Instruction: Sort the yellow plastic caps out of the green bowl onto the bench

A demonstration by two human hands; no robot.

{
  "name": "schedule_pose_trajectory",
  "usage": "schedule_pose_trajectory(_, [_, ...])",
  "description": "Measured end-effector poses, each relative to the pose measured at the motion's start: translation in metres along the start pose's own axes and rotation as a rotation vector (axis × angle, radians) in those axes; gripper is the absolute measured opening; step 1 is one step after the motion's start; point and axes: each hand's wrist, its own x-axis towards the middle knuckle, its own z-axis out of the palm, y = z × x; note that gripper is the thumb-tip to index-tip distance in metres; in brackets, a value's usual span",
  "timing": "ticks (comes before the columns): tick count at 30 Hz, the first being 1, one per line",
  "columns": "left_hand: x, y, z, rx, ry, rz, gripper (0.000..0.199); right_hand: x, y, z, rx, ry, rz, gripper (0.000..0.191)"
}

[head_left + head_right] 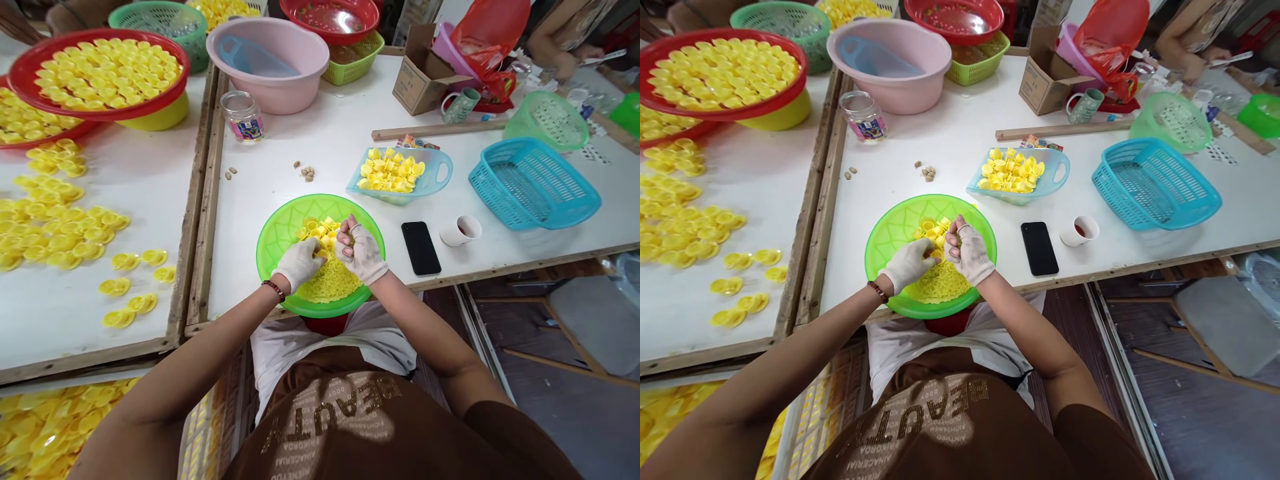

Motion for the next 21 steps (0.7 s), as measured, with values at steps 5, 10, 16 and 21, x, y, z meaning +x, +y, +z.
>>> schedule_pose_trajectory(5, [-0.007,0.001,-0.001,-0.192,0.050,0.004,0.013,-0.001,-0.001,0.001,0.021,0.019,-0.021,0.041])
schedule_pose_trajectory(10, [-0.018,0.004,0.005,-0.563,-0.032,-0.057,0.013,-0.006,-0.002,0.007,-0.030,0.002,-0.097,0.043])
schedule_pose_trajectory(16, [-0.025,0.019,0.009,-0.127,-0.006,0.043,0.026,-0.007,-0.004,0.008,-0.059,0.050,-0.113,0.041])
schedule_pose_trajectory(21, [-0.022,0.025,0.015,-0.033,-0.052,0.030,0.011,-0.006,-0.004,0.006,-0.059,0.051,-0.114,0.042])
